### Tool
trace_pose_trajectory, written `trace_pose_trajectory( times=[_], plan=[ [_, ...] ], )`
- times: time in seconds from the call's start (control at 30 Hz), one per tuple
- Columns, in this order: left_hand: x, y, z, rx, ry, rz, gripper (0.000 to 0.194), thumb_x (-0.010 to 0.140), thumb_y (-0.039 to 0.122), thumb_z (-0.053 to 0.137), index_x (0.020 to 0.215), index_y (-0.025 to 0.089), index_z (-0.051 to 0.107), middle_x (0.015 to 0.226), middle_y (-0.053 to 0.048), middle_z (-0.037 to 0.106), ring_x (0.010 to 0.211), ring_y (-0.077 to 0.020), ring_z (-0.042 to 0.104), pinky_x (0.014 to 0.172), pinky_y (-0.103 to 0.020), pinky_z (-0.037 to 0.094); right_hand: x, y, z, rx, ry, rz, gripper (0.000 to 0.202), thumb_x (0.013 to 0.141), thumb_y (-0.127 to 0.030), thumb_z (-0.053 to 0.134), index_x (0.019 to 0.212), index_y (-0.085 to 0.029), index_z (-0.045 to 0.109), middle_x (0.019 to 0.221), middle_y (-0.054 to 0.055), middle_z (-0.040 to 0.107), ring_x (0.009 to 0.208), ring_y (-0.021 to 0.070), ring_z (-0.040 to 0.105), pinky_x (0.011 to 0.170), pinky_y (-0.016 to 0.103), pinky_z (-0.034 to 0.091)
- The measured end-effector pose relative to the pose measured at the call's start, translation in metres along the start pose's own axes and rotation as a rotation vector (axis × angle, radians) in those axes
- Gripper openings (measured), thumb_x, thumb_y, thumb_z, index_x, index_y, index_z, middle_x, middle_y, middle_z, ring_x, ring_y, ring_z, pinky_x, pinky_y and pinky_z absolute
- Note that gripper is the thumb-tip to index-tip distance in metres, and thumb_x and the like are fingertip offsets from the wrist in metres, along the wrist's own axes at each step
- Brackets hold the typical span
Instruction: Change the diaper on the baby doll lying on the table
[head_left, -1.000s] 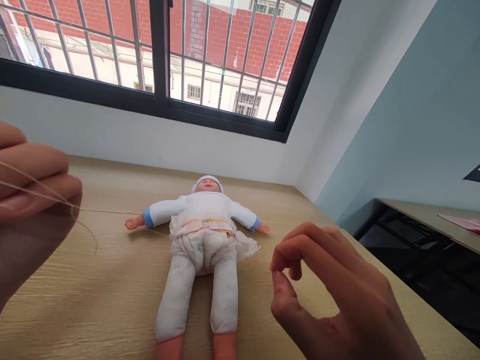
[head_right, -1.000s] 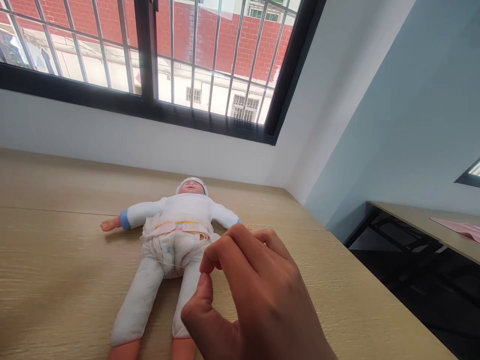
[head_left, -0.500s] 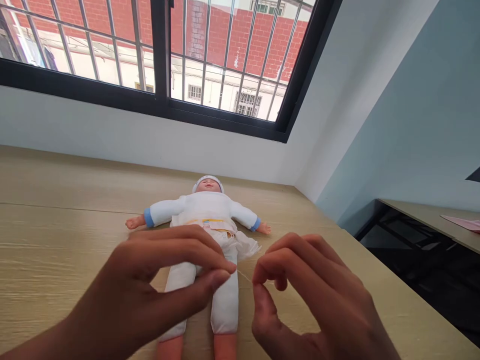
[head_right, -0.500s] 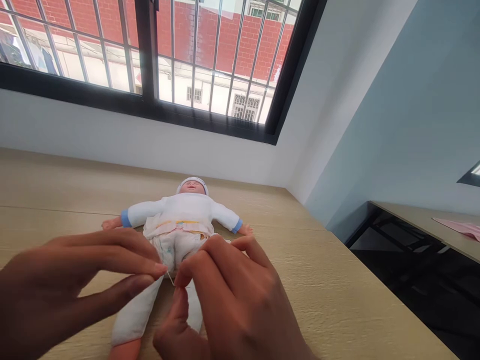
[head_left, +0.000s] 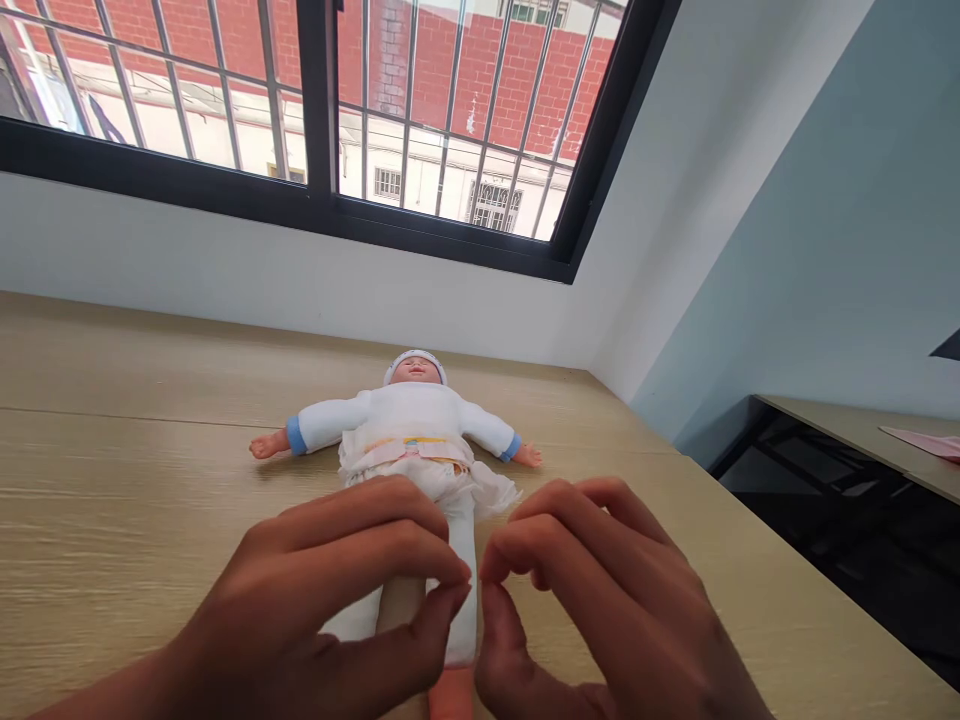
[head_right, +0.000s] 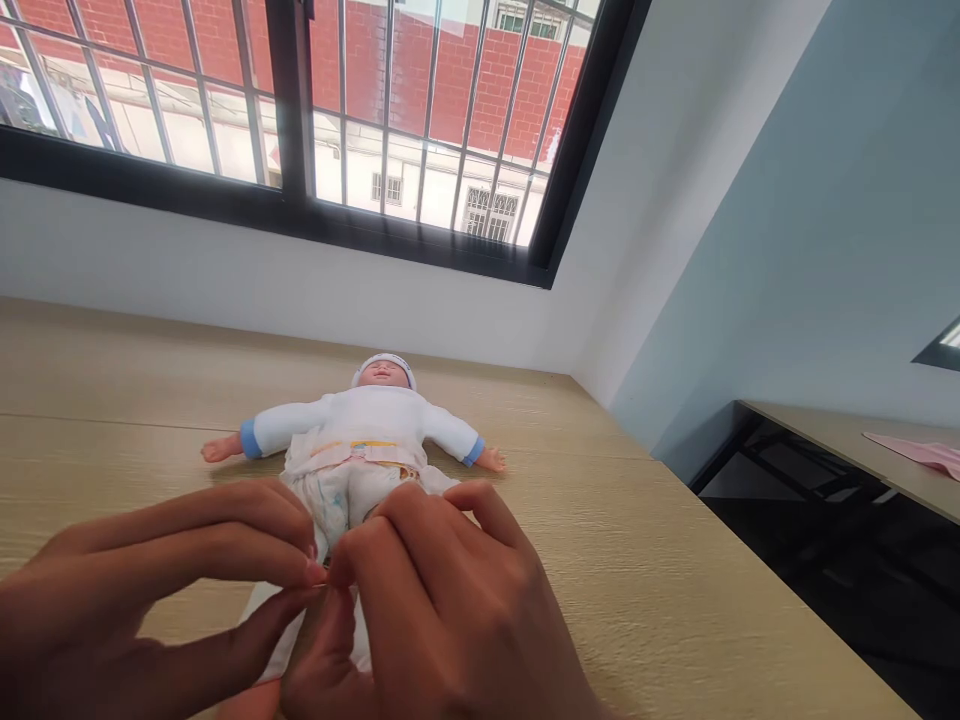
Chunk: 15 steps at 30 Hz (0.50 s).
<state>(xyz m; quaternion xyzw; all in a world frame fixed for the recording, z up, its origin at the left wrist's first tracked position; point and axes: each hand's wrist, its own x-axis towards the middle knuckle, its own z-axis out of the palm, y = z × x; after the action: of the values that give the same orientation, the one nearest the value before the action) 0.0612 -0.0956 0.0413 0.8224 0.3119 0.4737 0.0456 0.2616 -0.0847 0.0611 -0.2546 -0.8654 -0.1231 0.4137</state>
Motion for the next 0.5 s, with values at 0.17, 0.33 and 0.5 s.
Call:
trace_pose_trajectory(
  times=[0.17,0.33,0.5],
  plan=[
    [0.001,0.002,-0.004,0.046,0.042,0.005,0.024,0.085,0.002,0.059,0.083,0.026,0.058,0.08,0.009,0.07,0.067,-0.0066,0.068,0.067,-0.016,0.057,-0.001,0.0,0.001,0.002,-0.005,-0.014,0.021,0.084,-0.005,0.056,0.067,-0.017,0.062,0.06,0.0,0.057,0.057,0.0129,0.057,0.058,0.032,0.046],
    [-0.009,-0.003,-0.009,0.101,0.121,0.009,0.018,0.09,0.013,0.067,0.093,0.03,0.065,0.093,0.009,0.073,0.079,-0.0101,0.072,0.089,-0.022,0.058,-0.001,0.001,0.0,-0.016,-0.011,0.023,0.016,0.08,-0.007,0.056,0.07,-0.018,0.062,0.062,-0.001,0.058,0.059,0.0132,0.057,0.063,0.032,0.048],
    [-0.025,-0.015,-0.015,0.132,0.161,-0.04,0.025,0.089,0.013,0.067,0.102,0.035,0.068,0.102,0.01,0.075,0.092,-0.0162,0.073,0.107,-0.036,0.051,-0.001,0.003,-0.004,-0.037,-0.007,0.027,0.013,0.08,-0.009,0.056,0.071,-0.018,0.058,0.064,-0.002,0.057,0.061,0.0127,0.055,0.066,0.031,0.048]
  ],
)
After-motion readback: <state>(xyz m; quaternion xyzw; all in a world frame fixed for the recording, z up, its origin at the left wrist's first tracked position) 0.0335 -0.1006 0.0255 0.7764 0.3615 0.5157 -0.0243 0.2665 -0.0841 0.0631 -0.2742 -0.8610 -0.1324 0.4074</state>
